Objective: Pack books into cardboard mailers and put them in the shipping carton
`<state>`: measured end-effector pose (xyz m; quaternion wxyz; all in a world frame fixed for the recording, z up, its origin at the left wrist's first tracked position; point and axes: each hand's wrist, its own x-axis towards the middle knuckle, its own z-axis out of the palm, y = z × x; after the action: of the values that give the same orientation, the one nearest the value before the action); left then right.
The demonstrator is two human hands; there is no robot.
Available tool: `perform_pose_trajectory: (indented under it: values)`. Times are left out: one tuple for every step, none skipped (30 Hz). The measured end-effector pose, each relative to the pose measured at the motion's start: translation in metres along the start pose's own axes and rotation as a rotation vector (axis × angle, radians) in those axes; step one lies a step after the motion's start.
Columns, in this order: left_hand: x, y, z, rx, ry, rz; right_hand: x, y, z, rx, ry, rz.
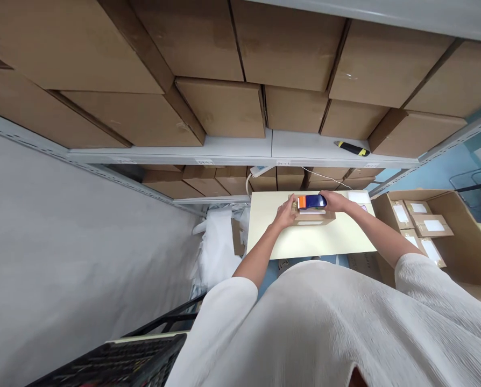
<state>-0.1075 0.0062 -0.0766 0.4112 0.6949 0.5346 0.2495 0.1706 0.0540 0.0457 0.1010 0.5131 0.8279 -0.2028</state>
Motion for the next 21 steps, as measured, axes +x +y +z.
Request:
perform_pose_trajectory:
  values:
    - [0.0, 0.001, -0.002, 0.017, -0.014, -0.012, 0.0, -0.001, -0.003, -0.013, -0.014, -0.003]
    - [0.001, 0.003, -0.004, 0.034, -0.027, -0.024, -0.001, -0.001, -0.005, -0.025, -0.028, -0.006]
    - [0.001, 0.005, -0.006, 0.051, -0.04, -0.034, -0.001, -0.001, -0.007, -0.036, -0.039, -0.009]
    - [0.002, 0.007, -0.008, 0.068, -0.055, -0.043, -0.002, 0.0, -0.01, -0.047, -0.046, -0.01]
    - [0.003, 0.008, -0.009, 0.085, -0.069, -0.05, -0.004, 0.003, -0.011, -0.059, -0.05, -0.008]
    - [0.004, 0.009, -0.011, 0.101, -0.083, -0.056, -0.006, 0.007, -0.013, -0.069, -0.052, -0.005]
    - [0.004, 0.01, -0.011, 0.117, -0.094, -0.06, -0.01, 0.013, -0.014, -0.078, -0.049, -0.001]
    - [0.005, 0.01, -0.012, 0.132, -0.105, -0.063, -0.014, 0.02, -0.015, -0.084, -0.042, 0.004]
    - [0.005, 0.01, -0.013, 0.147, -0.115, -0.064, -0.02, 0.03, -0.015, -0.089, -0.035, 0.008]
    - [0.005, 0.01, -0.013, 0.161, -0.122, -0.064, -0.027, 0.041, -0.015, -0.092, -0.026, 0.01]
    - [0.005, 0.009, -0.013, 0.174, -0.125, -0.062, -0.034, 0.054, -0.015, -0.095, -0.019, 0.013]
    - [0.006, 0.008, -0.013, 0.187, -0.126, -0.059, -0.042, 0.068, -0.015, -0.099, -0.015, 0.017]
    - [0.007, 0.007, -0.013, 0.2, -0.127, -0.058, -0.05, 0.082, -0.015, -0.103, -0.011, 0.026]
    - [0.007, 0.006, -0.012, 0.215, -0.127, -0.058, -0.059, 0.097, -0.014, -0.104, -0.007, 0.037]
    - [0.008, 0.005, -0.012, 0.23, -0.128, -0.057, -0.068, 0.112, -0.013, -0.102, -0.006, 0.05]
    - [0.009, 0.003, -0.012, 0.245, -0.13, -0.056, -0.076, 0.128, -0.012, -0.098, -0.006, 0.068]
    - [0.01, 0.002, -0.011, 0.26, -0.133, -0.055, -0.083, 0.142, -0.01, -0.089, -0.005, 0.091]
    - [0.01, 0.001, -0.011, 0.273, -0.135, -0.055, -0.09, 0.156, -0.009, -0.071, -0.004, 0.113]
    - [0.011, 0.001, -0.011, 0.284, -0.138, -0.055, -0.095, 0.169, -0.007, -0.051, -0.005, 0.138]
    - [0.011, 0.001, -0.01, 0.292, -0.138, -0.057, -0.099, 0.179, -0.004, -0.028, -0.008, 0.154]
    - [0.012, 0.001, -0.01, 0.297, -0.138, -0.061, -0.101, 0.188, -0.001, -0.011, -0.013, 0.165]
